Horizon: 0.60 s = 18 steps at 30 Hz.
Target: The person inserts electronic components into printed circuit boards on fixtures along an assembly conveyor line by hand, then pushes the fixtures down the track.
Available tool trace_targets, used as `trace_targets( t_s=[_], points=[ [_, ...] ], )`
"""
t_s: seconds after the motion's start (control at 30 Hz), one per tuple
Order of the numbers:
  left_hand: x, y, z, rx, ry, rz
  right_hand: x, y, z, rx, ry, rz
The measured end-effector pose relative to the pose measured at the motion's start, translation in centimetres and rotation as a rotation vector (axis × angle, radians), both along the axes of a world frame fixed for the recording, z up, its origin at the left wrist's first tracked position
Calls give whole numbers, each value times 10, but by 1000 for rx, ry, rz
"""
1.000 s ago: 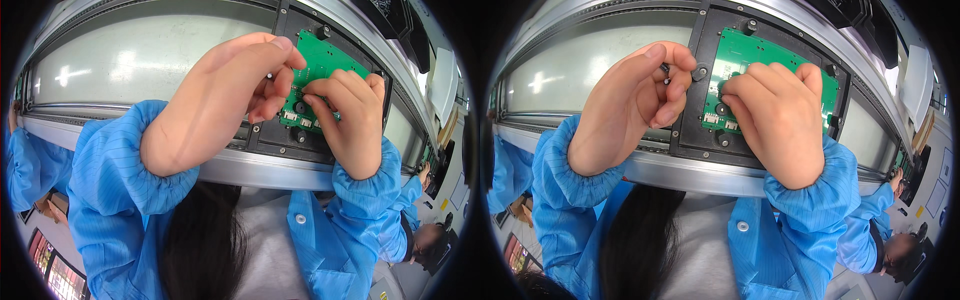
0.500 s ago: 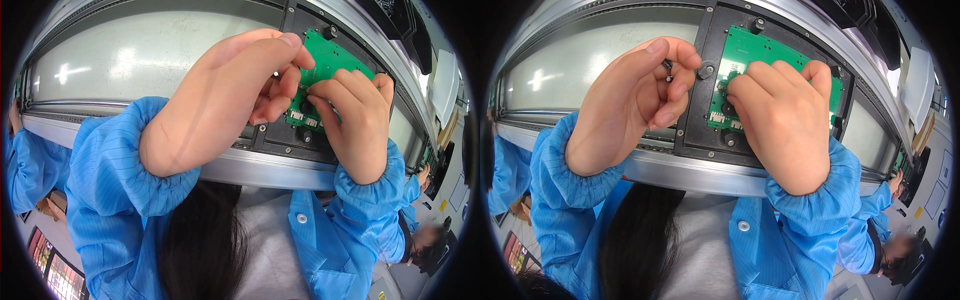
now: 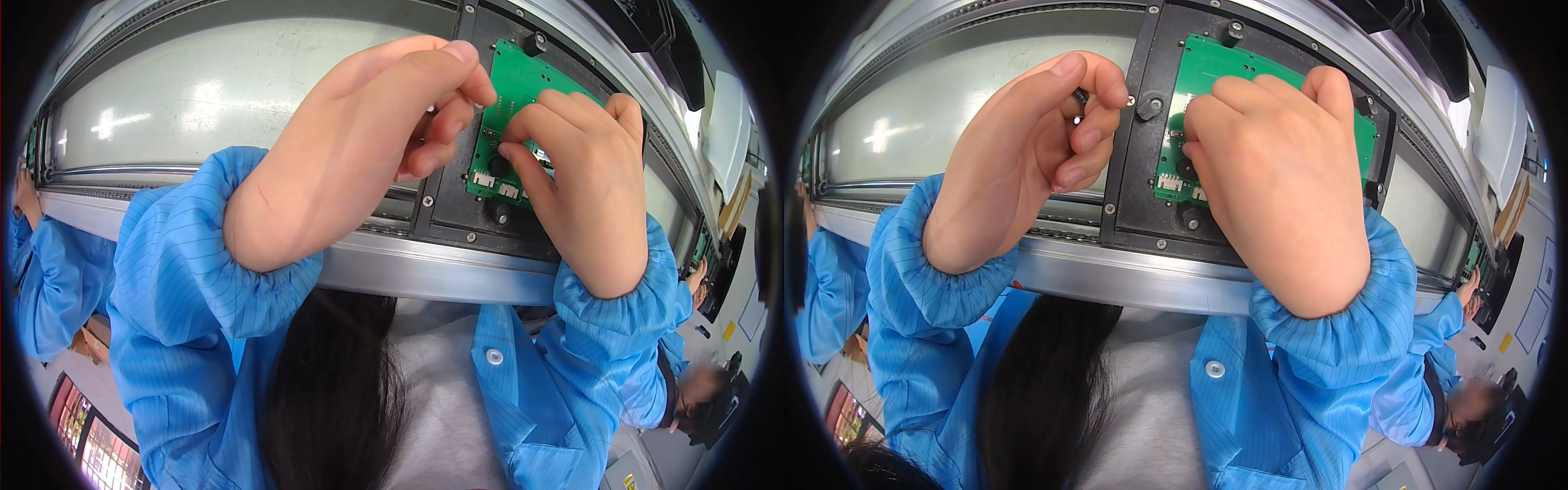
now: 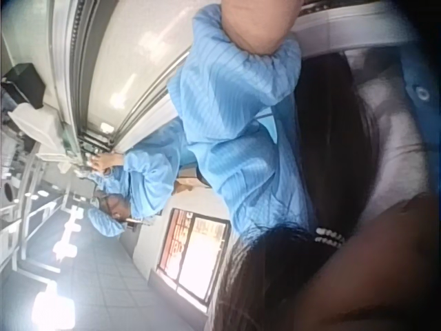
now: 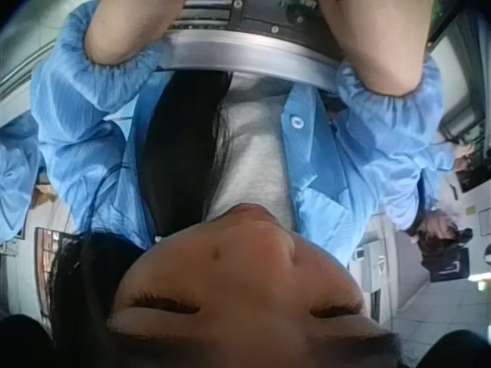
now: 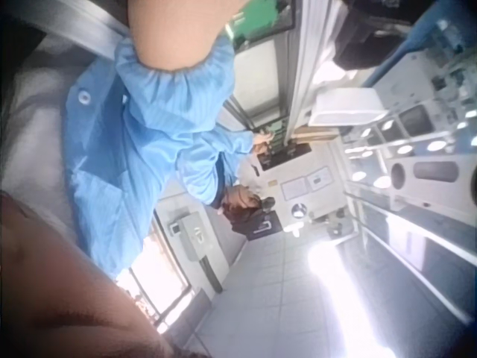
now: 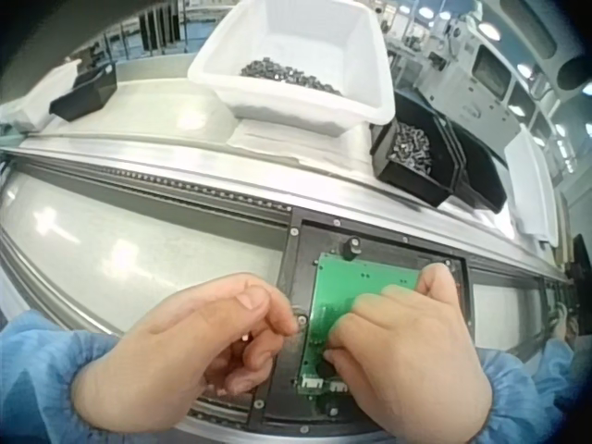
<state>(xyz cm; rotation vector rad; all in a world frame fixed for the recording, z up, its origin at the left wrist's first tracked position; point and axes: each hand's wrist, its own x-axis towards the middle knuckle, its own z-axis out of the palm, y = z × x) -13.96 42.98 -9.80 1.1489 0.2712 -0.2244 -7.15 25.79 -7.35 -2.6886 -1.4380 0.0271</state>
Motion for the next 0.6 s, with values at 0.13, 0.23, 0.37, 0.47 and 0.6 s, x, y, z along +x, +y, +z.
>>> trace_targets(
  t_s=[0.13,0.23,0.37,0.47,0.6],
  points=[
    [5,-2,1,33,-3,-7,6,-3,2,7,24,0],
    [8,-3,2,43,-6,-2,11,-4,3,13,28,37],
    [11,0,-2,85,-46,7,19,2,7,-98,-1,100],
    [12,6,-1,122,-53,13,18,11,13,-176,-10,111],
    [16,14,-4,184,-32,28,15,21,17,-303,-3,86]
  ],
)
